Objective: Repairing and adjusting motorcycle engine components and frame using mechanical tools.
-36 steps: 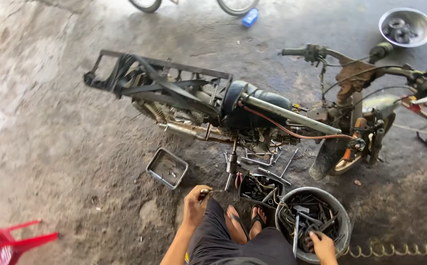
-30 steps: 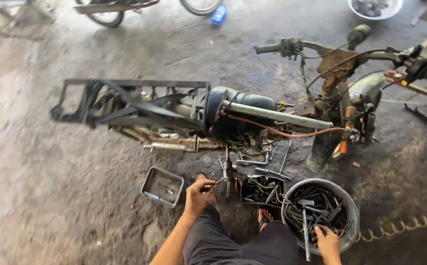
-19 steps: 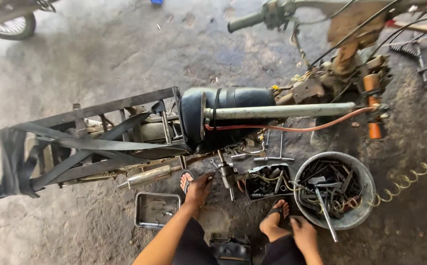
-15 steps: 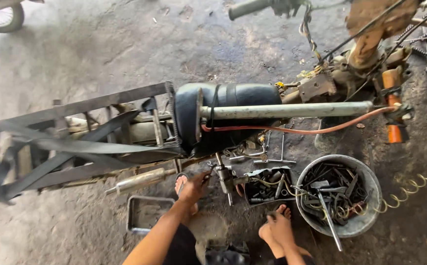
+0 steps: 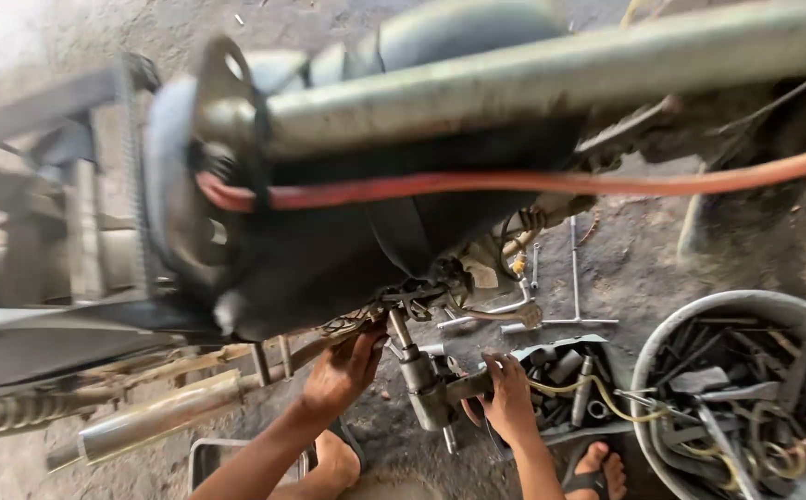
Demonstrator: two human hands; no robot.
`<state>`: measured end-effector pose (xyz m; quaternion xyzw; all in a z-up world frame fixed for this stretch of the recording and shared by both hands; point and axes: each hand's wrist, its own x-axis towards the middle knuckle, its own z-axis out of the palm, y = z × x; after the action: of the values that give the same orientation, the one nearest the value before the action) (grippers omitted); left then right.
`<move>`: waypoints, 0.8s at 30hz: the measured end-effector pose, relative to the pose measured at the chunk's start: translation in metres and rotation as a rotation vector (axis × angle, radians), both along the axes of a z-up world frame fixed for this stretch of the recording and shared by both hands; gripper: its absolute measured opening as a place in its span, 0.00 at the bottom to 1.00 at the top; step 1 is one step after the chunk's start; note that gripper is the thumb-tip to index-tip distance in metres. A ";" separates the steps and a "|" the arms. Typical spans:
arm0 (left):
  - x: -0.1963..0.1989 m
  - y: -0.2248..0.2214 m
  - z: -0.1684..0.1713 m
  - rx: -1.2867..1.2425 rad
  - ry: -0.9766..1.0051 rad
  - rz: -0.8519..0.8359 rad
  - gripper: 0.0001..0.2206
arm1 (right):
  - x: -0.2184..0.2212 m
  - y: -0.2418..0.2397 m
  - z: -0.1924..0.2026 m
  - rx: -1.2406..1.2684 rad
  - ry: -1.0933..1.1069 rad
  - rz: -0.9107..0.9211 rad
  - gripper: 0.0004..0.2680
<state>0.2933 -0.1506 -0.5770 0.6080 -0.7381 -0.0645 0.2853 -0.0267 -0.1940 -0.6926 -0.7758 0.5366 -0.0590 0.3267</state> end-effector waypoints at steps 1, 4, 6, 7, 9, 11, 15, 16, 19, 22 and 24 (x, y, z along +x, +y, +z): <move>-0.001 -0.006 0.005 -0.001 -0.004 -0.002 0.21 | 0.001 -0.002 -0.009 -0.001 -0.004 -0.002 0.28; 0.002 -0.020 0.017 0.192 -0.041 0.144 0.21 | 0.011 -0.006 -0.025 0.109 -0.038 0.134 0.31; 0.005 -0.024 0.022 0.445 0.007 0.309 0.24 | 0.020 -0.008 -0.020 0.087 0.073 0.265 0.38; 0.007 -0.030 0.025 0.436 0.004 0.303 0.24 | 0.028 -0.008 -0.015 0.079 0.071 0.258 0.38; 0.007 -0.038 0.035 0.085 -0.044 0.174 0.19 | 0.040 -0.006 0.002 0.088 0.121 0.348 0.37; 0.009 -0.044 0.037 0.219 -0.009 0.242 0.17 | 0.042 0.002 -0.007 0.006 0.155 0.378 0.38; 0.009 -0.057 0.019 0.087 0.028 0.158 0.11 | 0.038 0.015 -0.033 -0.230 -0.126 0.367 0.31; 0.008 -0.059 0.017 0.071 0.026 0.167 0.11 | 0.040 0.017 -0.033 -0.246 -0.129 0.377 0.31; -0.001 -0.066 0.013 0.033 0.014 0.181 0.11 | 0.037 0.035 -0.028 -0.473 -0.270 0.281 0.23; 0.006 -0.060 0.011 0.122 0.069 0.235 0.13 | 0.043 0.044 -0.025 -0.608 -0.311 0.229 0.19; 0.017 -0.056 0.006 0.041 0.136 0.096 0.14 | 0.043 0.034 -0.031 -0.670 -0.293 0.294 0.13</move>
<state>0.3105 -0.2068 -0.5714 0.6428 -0.6854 -0.1070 0.3249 0.0167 -0.1595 -0.7236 -0.8915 0.3182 -0.2937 0.1333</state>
